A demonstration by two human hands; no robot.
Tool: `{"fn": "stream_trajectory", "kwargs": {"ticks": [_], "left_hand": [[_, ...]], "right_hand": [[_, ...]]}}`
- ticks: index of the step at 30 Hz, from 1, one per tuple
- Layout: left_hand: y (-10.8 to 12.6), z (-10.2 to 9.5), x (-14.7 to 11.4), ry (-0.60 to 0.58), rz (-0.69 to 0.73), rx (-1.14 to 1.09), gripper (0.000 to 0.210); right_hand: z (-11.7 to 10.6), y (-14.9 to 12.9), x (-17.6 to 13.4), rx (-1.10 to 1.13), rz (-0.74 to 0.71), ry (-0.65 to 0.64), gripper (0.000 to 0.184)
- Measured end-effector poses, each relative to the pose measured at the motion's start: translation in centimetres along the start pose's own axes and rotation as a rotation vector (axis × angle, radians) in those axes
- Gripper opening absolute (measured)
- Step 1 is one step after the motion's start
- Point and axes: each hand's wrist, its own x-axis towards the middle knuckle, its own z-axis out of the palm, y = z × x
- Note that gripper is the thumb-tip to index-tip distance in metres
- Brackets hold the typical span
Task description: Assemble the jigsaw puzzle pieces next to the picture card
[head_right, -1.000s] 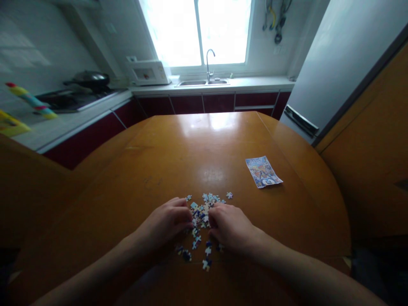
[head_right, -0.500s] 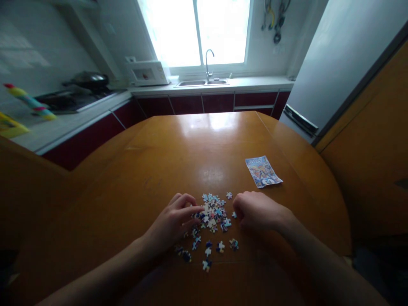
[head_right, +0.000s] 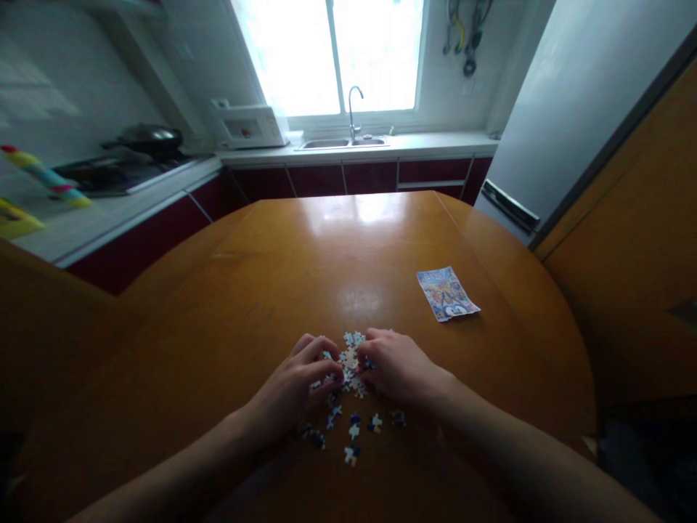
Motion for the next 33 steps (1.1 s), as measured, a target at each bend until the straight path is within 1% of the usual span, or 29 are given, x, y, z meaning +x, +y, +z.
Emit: {"fn": "stream_trajectory", "kwargs": {"ticks": [2,4,6,8,11,14,17,20,22,24,27,29,31,33], "left_hand": [[-0.2,-0.2,0.0,0.002,0.017,0.029,0.006],[-0.2,-0.3,0.1,0.000,0.060,0.075,0.008],[-0.1,-0.5,0.2,0.006,0.116,0.126,0.011],[-0.1,-1.0,0.4,0.030,0.159,0.181,0.013],[-0.5,-2.5,0.5,0.050,0.170,0.281,0.015],[-1.5,-4.2,0.4,0.028,0.122,0.357,0.017],[-2.3,-5.3,0.1,-0.071,0.091,0.344,0.014],[-2.4,-5.7,-0.1,-0.176,0.069,0.314,0.015],[-2.1,-5.6,-0.2,-0.200,0.062,0.302,0.015],[-1.7,-5.0,0.0,-0.171,0.053,0.286,0.012],[-1.0,-3.5,0.3,-0.070,0.040,0.221,0.013],[-0.8,-2.3,0.4,-0.057,0.054,0.196,0.020],[-0.8,-1.5,0.4,-0.049,0.065,0.179,0.022],[-1.0,-1.2,0.4,-0.041,0.062,0.172,0.021]], "right_hand": [[0.3,0.0,0.0,0.025,-0.005,0.009,0.006],[0.4,0.0,0.0,0.050,-0.020,0.007,0.010],[0.2,-0.1,0.0,0.064,-0.040,0.006,0.014],[-0.4,0.1,-0.1,0.037,-0.032,0.038,0.015],[-1.7,1.0,-0.5,-0.088,0.069,0.102,0.011],[-2.9,2.1,-0.8,-0.239,0.182,0.119,0.013],[-3.2,2.8,-1.1,-0.311,0.217,0.069,0.013],[-3.0,2.8,-1.3,-0.303,0.195,-0.008,0.014],[-2.9,2.6,-1.5,-0.294,0.170,-0.035,0.015],[-2.8,2.1,-1.6,-0.288,0.159,-0.019,0.016],[-2.1,1.1,-1.2,-0.195,0.121,0.106,0.013],[-1.0,0.2,-0.7,-0.084,0.028,0.188,0.011],[0.4,-0.4,-0.1,-0.021,-0.087,0.187,0.015],[1.7,-0.8,0.3,-0.041,-0.136,0.175,0.018]]}}
